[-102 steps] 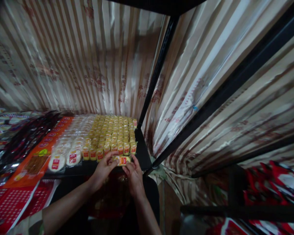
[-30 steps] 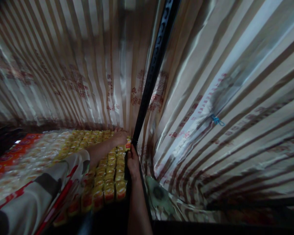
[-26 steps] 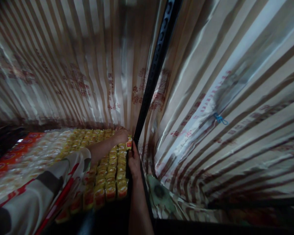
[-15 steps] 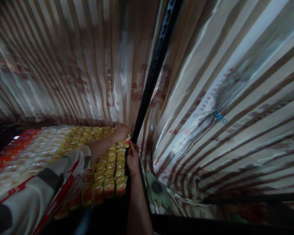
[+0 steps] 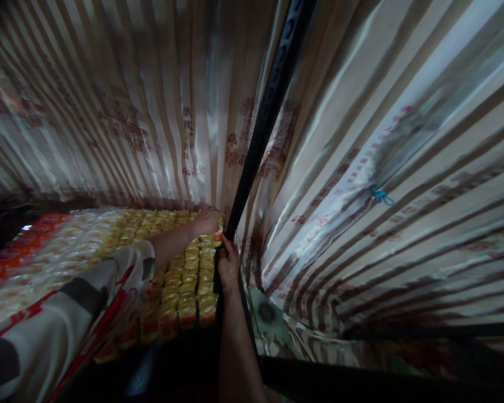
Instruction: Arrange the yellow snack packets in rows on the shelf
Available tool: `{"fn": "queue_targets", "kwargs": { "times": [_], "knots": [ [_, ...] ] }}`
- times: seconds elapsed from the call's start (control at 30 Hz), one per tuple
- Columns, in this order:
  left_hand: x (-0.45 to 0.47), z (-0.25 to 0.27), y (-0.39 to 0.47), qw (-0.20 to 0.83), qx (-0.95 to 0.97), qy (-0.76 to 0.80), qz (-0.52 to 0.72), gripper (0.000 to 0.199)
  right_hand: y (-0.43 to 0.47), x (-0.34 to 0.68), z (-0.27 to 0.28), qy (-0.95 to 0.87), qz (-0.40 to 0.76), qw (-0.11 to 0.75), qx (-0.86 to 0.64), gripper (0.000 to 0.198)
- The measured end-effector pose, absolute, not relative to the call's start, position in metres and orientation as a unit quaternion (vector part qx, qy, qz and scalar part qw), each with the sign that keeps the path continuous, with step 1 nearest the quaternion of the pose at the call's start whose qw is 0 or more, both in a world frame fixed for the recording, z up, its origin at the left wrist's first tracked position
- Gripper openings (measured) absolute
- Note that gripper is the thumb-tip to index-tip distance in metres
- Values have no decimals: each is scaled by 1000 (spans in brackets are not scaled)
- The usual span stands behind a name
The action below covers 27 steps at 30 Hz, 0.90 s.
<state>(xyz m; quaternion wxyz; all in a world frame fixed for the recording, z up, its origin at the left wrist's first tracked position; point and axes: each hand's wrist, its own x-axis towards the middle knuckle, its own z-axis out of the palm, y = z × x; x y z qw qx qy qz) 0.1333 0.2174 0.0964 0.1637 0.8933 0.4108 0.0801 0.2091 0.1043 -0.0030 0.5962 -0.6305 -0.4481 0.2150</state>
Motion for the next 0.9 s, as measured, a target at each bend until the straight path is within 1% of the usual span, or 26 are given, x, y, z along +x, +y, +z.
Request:
{"fn": "queue_targets", "kwargs": {
  "times": [0.13, 0.23, 0.43, 0.57, 0.67, 0.9],
  "knots": [
    [136, 94, 218, 151, 896, 413, 68, 33, 105, 208, -4, -462, 185, 588, -638, 45],
    [137, 95, 218, 148, 895, 417, 61, 29, 106, 209, -6, -464, 195, 587, -634, 44],
    [134, 106, 211, 150, 892, 424, 41, 33, 106, 211, -8, -456, 205, 592, -632, 45],
    [133, 114, 204, 149, 894, 421, 35, 35, 107, 211, -7, -449, 191, 594, -640, 42],
    [134, 114, 202, 147, 893, 424, 40, 35, 108, 211, -7, -446, 181, 597, -642, 41],
    [137, 111, 201, 142, 890, 425, 87, 33, 107, 215, -10, -444, 213, 607, -623, 46]
  ]
}}
